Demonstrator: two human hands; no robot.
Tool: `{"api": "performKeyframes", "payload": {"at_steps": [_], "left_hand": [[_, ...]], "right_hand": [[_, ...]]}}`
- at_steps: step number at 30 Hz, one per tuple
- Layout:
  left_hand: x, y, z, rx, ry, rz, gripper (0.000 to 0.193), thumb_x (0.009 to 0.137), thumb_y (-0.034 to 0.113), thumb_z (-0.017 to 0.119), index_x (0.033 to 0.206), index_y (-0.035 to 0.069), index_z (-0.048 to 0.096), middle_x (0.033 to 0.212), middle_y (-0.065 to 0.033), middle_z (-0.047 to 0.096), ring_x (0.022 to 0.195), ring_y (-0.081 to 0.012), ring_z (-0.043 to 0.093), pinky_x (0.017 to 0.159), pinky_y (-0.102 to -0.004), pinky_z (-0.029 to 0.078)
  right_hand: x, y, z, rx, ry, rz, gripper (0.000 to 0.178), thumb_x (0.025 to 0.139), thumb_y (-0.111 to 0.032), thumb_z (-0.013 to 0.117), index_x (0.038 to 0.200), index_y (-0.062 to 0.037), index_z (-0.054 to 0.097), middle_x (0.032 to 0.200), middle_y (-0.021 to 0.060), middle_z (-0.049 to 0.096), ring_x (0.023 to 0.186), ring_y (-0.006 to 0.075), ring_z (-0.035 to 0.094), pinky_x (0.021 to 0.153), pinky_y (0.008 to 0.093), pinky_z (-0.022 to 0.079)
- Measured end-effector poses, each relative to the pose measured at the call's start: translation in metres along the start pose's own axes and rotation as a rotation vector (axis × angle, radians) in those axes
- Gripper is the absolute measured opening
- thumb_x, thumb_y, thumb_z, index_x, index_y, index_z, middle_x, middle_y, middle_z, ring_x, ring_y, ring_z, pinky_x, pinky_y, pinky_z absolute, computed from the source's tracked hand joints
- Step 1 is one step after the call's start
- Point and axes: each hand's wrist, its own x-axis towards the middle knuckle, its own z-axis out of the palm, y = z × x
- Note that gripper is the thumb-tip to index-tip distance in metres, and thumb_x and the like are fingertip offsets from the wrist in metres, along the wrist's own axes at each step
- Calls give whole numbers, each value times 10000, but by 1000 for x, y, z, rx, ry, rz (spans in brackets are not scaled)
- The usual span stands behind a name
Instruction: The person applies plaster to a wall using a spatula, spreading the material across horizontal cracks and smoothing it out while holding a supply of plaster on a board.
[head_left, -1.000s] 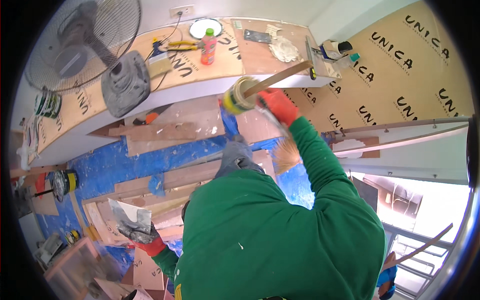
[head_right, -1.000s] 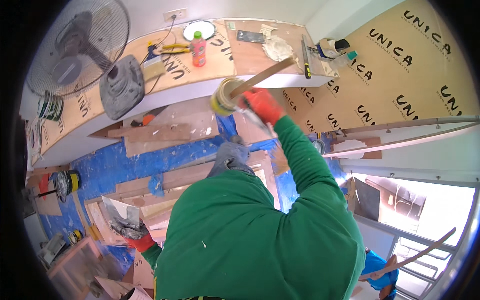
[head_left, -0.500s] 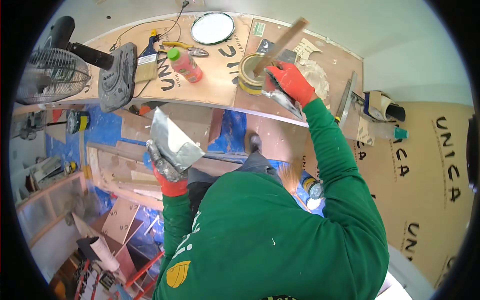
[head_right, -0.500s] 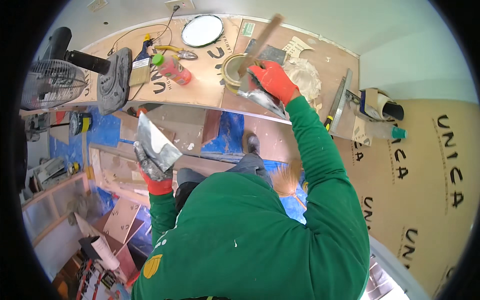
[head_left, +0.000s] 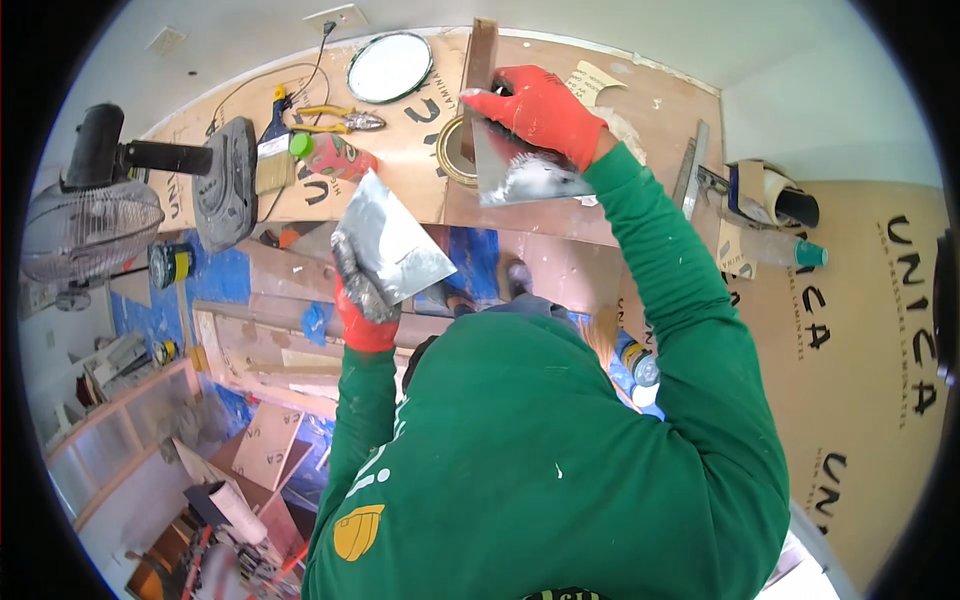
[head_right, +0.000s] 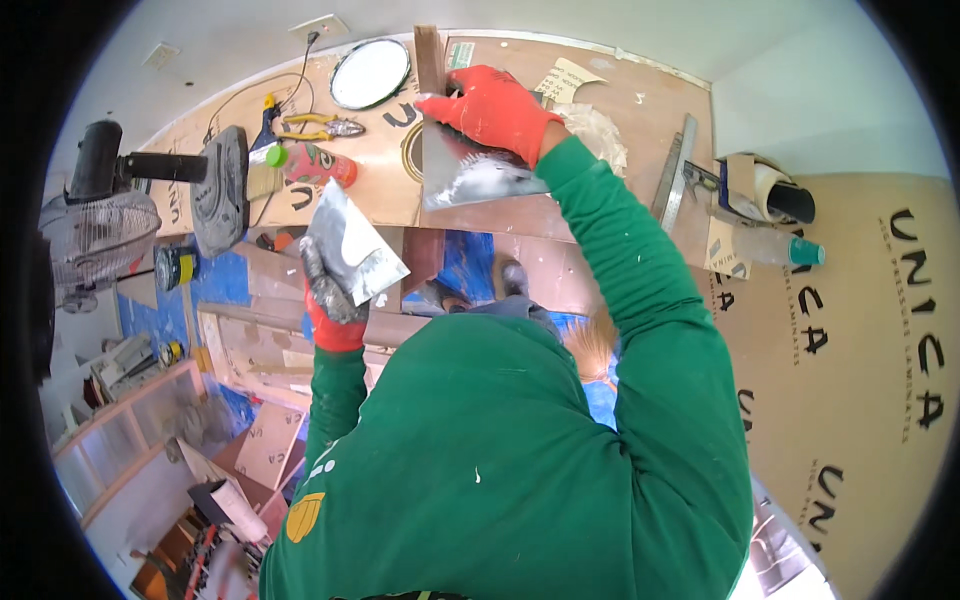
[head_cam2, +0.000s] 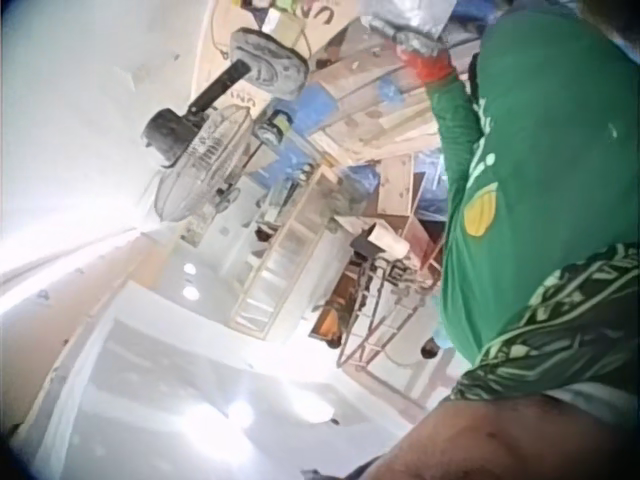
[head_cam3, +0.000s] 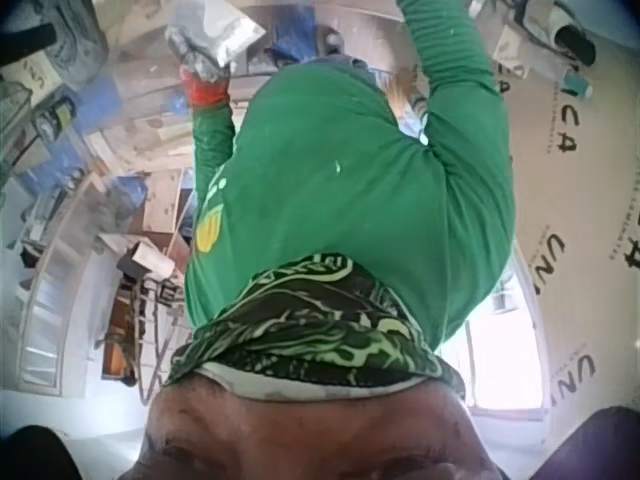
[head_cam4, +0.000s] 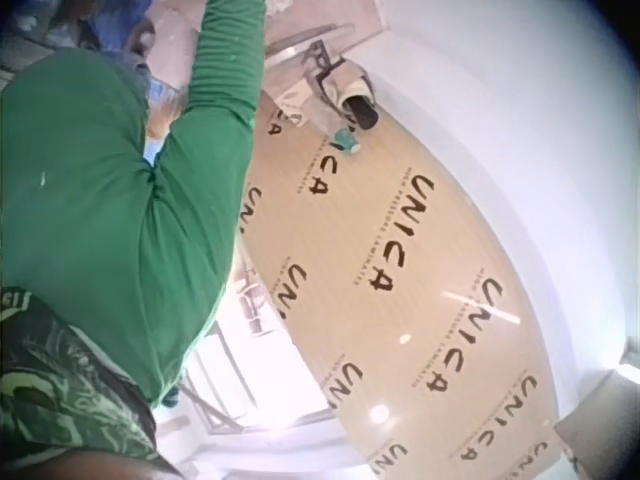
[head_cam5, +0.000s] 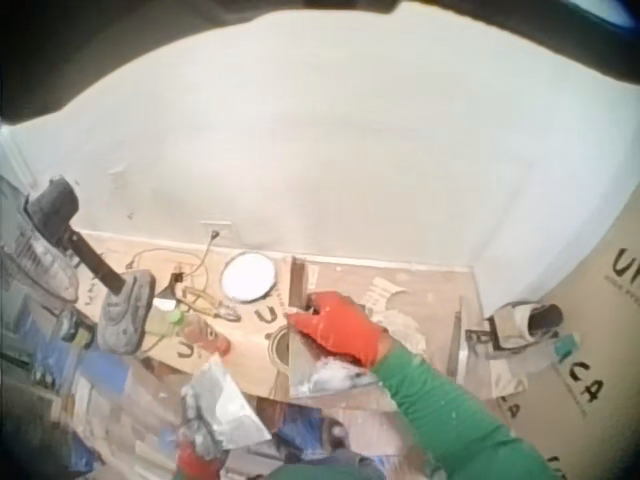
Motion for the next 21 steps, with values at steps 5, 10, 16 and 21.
{"api": "performKeyframes", "payload": {"at_steps": [5,10,16,21], "left_hand": [[62,-25,20,-904,-195,-342,703,926,407,569,1446,25,290,1336,-147,496,1190,-284,525,977,-386,459],[75,-25,56,-108,-50,276,536,990,431,421,1396,82,392,1281,-85,546,1158,-235,544,947,-371,482],[100,-24,72,-1151,-141,-494,456,1002,336,439,1382,90,387,1295,-64,529,1131,-175,542,938,-332,483],[96,-54,82,-578,-47,-311,491,1019,384,401,1409,88,365,1332,-65,498,1168,-168,517,967,-332,472]], "right_hand": [[-19,-4,-25,-100,-95,-63,521,823,-461,655,1058,4,670,958,185,688,880,288,658,802,380,501],[-42,-26,-37,185,-33,22,340,847,-275,691,1096,-42,677,953,111,710,852,169,660,765,306,510],[-29,-25,-47,79,-176,-190,339,834,-278,715,1120,-101,673,896,72,715,812,108,652,731,274,516],[4,-1,-38,-319,-242,-608,359,786,-287,729,1100,-132,654,1024,105,673,938,304,636,806,392,516]]}}
